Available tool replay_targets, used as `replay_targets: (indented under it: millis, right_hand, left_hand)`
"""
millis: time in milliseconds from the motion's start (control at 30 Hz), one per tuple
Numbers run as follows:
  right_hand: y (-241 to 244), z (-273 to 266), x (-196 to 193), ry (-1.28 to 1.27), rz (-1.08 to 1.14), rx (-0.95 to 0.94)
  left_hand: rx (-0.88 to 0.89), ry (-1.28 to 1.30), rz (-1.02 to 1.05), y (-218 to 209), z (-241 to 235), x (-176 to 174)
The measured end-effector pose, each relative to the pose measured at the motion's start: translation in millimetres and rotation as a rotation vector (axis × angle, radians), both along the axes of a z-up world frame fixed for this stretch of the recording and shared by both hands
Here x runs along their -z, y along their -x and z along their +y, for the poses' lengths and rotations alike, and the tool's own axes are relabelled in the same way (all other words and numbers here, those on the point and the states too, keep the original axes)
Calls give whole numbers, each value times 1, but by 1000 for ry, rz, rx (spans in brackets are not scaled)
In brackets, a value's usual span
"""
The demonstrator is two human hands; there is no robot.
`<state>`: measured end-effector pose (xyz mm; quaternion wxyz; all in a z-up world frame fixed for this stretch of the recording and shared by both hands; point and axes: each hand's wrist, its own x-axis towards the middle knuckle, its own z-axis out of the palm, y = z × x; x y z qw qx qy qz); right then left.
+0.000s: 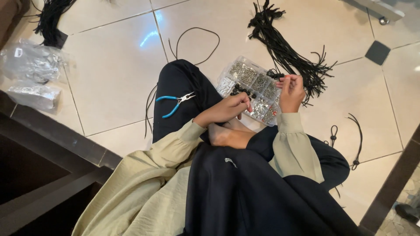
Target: Assembling small black components onto black strings to create accessories while sitting on the floor.
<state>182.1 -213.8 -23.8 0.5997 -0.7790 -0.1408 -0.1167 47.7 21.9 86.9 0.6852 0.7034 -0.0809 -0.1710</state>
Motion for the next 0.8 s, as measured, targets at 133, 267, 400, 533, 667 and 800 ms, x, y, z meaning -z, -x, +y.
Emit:
replay_targets:
  millis: [133,267,400,533,667,800]
  right_hand:
    - [-5,-3,4,95,-13,38]
    - [-17,-14,25,270,-172,105]
    - [-18,-19,27,284,-223,171]
    - [-16,-18,23,199,-137,197]
    - [-19,-17,32,224,-144,237]
    - [-24,-17,44,242,-194,296]
  left_hand:
    - [-6,14,9,1,-4,4]
    - [-13,-13,5,2,-6,12]
    - [14,-48,45,1,-6,18]
    - [19,-64,43,2,-6,21]
    - [28,-76,44,3,-8,21]
    - [-3,-12,89,2,-12,29]
